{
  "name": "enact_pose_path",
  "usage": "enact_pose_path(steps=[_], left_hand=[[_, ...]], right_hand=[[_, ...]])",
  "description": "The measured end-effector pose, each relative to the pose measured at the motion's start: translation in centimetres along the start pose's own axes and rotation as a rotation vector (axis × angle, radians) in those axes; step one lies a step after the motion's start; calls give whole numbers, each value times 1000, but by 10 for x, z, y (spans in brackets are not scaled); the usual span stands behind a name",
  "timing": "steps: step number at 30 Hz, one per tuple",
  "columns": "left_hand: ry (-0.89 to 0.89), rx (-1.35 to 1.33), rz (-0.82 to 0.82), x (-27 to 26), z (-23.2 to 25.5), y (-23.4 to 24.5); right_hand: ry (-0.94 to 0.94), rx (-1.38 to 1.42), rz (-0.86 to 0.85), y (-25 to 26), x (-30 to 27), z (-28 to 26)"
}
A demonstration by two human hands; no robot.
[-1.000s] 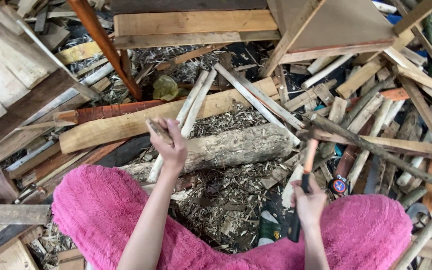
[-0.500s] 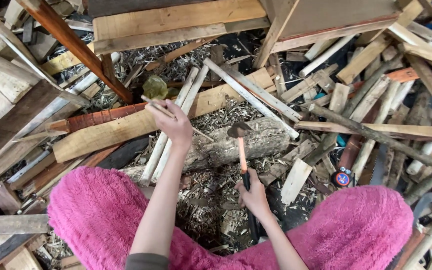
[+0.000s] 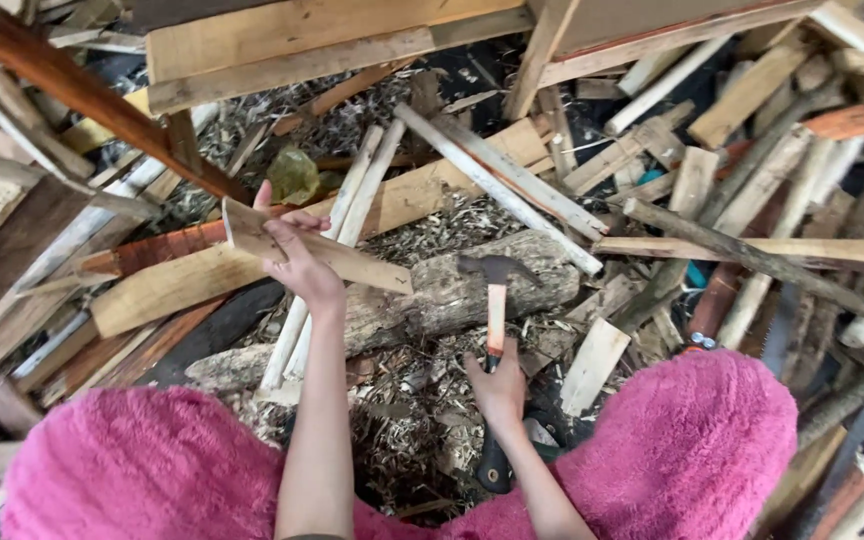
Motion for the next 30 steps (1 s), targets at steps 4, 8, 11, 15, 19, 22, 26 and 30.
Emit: enact_pose_path(steps=[4,8,11,15,19,22,26,30], left_hand=[[-30,84,95,3,-3,13],[30,-47,153,-8,-1,23],[-8,-66,164,-11,-15,44],[30,13,208,-25,-17,66],[-40,15,81,-43,9,70],[20,58,20,-47,15,62],[60,-23,46,-40,7,45],[79,-84,2,-36,-14,40]], right_hand=[[121,472,-33,-8,29,16],[131,862,-503,20,-10,-35],[94,1008,-690,17,-25,-44],[76,909,-467,3,-20,-31],[44,903,-508,-7,-14,-21],[58,798,-574,-3,-16,-34],[105,840,-618,-17,-14,-32],[44,893,-625,-24,-15,-24]])
Point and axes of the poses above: each hand's wrist, its own x-axis towards the middle knuckle, its own y-axis out of the back of the hand, z = x × y, the point moved 4 cm from there along x, towards the middle knuckle, and after that the axes turned 5 degrees about z, right-handed, at the moved point
